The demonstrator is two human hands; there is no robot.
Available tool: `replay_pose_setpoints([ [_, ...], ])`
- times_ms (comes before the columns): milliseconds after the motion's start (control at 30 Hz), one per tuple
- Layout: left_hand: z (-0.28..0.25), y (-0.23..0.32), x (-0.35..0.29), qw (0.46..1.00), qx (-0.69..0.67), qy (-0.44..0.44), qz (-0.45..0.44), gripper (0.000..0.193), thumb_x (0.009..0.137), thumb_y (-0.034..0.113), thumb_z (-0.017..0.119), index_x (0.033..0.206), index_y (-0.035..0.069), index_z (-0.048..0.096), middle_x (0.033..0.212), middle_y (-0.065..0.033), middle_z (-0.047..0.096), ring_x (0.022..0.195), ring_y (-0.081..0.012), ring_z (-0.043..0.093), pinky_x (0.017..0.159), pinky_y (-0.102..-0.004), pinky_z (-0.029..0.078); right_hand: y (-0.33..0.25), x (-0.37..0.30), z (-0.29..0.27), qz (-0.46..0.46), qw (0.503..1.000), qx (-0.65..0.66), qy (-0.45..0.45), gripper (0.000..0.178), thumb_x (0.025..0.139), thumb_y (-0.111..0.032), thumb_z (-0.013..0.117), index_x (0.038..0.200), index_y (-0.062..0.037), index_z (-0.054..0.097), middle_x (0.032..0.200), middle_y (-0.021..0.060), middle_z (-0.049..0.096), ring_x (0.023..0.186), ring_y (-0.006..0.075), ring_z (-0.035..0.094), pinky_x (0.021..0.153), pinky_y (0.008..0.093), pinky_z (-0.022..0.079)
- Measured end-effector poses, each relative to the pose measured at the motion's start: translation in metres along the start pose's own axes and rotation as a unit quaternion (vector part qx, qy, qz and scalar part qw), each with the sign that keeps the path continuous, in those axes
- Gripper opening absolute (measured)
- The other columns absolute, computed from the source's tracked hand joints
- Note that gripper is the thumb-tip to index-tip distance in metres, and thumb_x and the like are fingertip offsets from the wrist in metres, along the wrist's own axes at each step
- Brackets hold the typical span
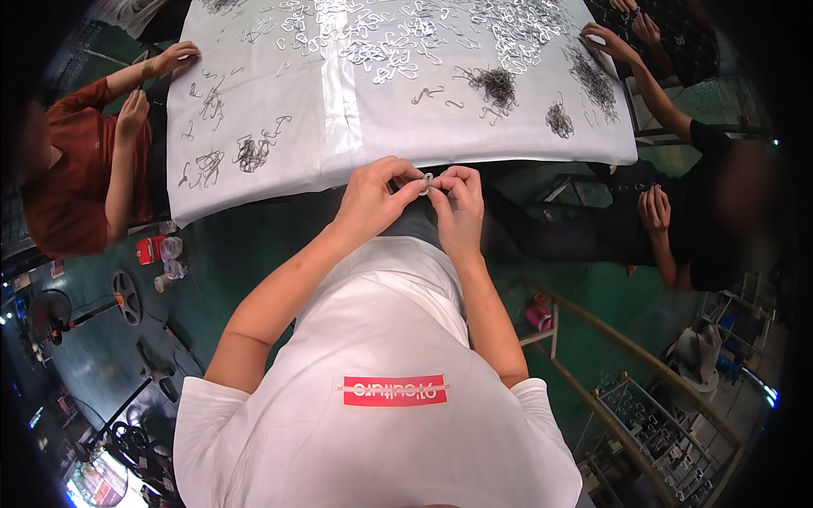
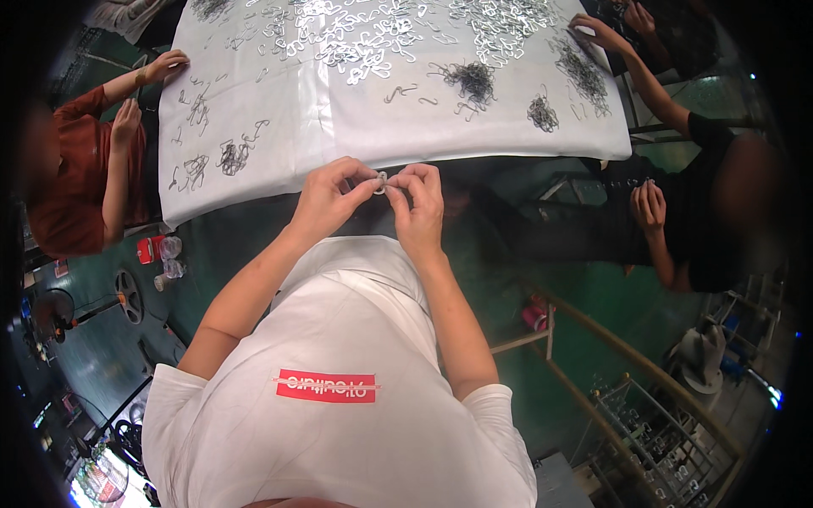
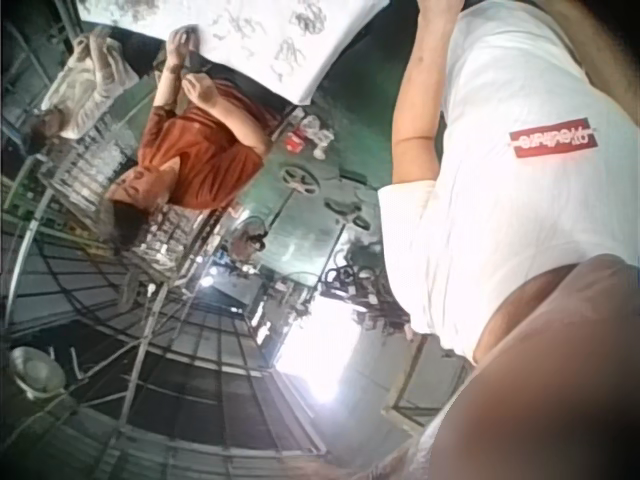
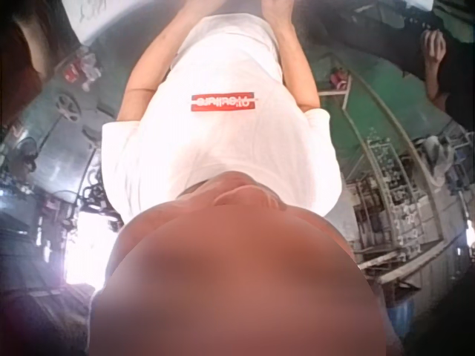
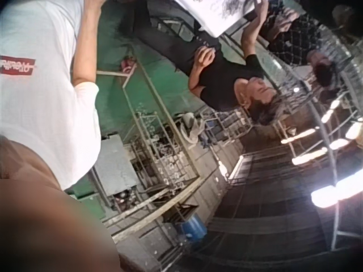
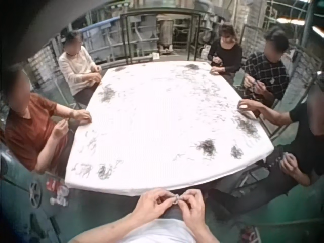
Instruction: The person picks small metal hooks and S-shaped clips from a white sheet on a table and links them by hand. They occasionally stand to hang the assembled chains on a nearby metal rack, then return to the table to continue linking more pieces.
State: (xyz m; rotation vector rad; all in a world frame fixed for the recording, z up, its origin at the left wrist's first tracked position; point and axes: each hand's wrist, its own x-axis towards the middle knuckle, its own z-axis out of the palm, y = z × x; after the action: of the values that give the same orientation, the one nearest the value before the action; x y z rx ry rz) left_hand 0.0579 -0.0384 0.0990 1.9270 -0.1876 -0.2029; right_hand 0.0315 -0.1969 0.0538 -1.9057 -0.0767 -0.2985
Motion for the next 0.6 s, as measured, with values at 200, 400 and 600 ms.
replay_pose_setpoints([
  [200,0.006,0.001,0.013,1.000,0.007,0.012,0.028,0.011,0.080,0.011,0.070,0.088,0.005,0.071,0.080,-0.0029,0.067,0.063,-0.0084,0.055,0.055,-0.0233,0.041,0.006,0.003,-0.003,-0.033,0.996,-0.080,-0.002,0.011,0.076,-0.001,0.068,0.085,-0.0025,0.063,0.095,0.0086,0.053,0.083,0.0229,0.055,0.068,0.0327,0.046],
  [400,0.014,-0.008,0.009,0.997,-0.041,0.014,0.070,0.012,0.079,0.006,0.069,0.090,0.005,0.072,0.080,-0.0054,0.067,0.071,-0.0161,0.058,0.062,-0.0284,0.047,0.010,0.006,-0.008,-0.014,0.998,-0.055,-0.007,0.015,0.074,-0.002,0.071,0.087,-0.0035,0.063,0.094,0.0091,0.055,0.082,0.0234,0.057,0.066,0.0331,0.047],
  [600,0.019,-0.023,0.009,0.992,-0.040,0.018,0.117,0.016,0.075,0.000,0.071,0.089,0.006,0.073,0.080,-0.0040,0.066,0.072,-0.0137,0.057,0.063,-0.0253,0.046,0.052,0.040,-0.052,0.053,0.991,-0.095,-0.077,0.014,0.080,-0.007,0.068,0.093,-0.0049,0.065,0.092,0.0095,0.060,0.077,0.0235,0.060,0.067,0.0327,0.048],
])
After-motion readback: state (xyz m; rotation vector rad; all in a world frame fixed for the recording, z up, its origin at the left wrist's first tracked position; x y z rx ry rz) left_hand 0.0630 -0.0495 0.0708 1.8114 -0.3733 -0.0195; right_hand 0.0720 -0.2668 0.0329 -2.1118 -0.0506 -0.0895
